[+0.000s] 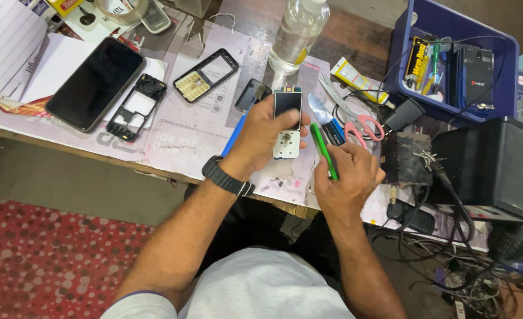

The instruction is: The person holds a mobile phone circuit board and uses a green tool to touch various parts of it. They use scissors to cut a piece of material and then use the green tool to place and press the material onto the board.

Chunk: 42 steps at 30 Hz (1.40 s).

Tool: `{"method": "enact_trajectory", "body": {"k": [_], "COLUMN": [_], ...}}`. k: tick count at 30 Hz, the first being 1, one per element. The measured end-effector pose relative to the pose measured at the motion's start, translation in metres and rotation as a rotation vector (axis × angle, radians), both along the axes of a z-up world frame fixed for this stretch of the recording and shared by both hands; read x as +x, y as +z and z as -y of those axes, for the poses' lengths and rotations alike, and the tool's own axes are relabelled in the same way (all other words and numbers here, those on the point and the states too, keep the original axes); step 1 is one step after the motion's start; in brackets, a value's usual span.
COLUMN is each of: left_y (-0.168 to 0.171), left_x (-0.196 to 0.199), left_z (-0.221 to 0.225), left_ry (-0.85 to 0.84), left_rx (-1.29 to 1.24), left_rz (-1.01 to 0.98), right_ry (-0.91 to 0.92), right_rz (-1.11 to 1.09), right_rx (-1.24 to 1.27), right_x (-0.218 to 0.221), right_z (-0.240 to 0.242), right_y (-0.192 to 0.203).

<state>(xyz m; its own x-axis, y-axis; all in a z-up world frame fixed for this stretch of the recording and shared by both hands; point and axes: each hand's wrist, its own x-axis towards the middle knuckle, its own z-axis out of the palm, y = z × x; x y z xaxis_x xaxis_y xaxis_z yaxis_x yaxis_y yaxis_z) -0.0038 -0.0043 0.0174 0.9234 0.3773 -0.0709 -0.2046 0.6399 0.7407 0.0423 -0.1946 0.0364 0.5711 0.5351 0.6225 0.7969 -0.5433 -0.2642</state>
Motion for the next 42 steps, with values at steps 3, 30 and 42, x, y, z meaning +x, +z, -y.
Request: {"method": "enact_trajectory", "body": {"k": [3, 30, 42], "left_y": [0.003, 0.001, 0.002], "left_x": [-0.002, -0.004, -0.006], "left_z": [0.0, 0.002, -0.005], "left_ry": [-0.001, 0.125, -0.056], "left_rx": [-0.098, 0.121, -0.366], "left_rz": [-0.014, 0.095, 0.326], "right_ry": [0.059, 0.301, 0.376], "right_rz": [-0.01, -0.387, 0.019], "right_rx": [0.061, 0.176, -0.003], "right_x": [0.0, 0.001, -0.031], "right_z": [0.001, -0.04, -0.038], "right_y": [0.004, 0.006, 0.038]}}
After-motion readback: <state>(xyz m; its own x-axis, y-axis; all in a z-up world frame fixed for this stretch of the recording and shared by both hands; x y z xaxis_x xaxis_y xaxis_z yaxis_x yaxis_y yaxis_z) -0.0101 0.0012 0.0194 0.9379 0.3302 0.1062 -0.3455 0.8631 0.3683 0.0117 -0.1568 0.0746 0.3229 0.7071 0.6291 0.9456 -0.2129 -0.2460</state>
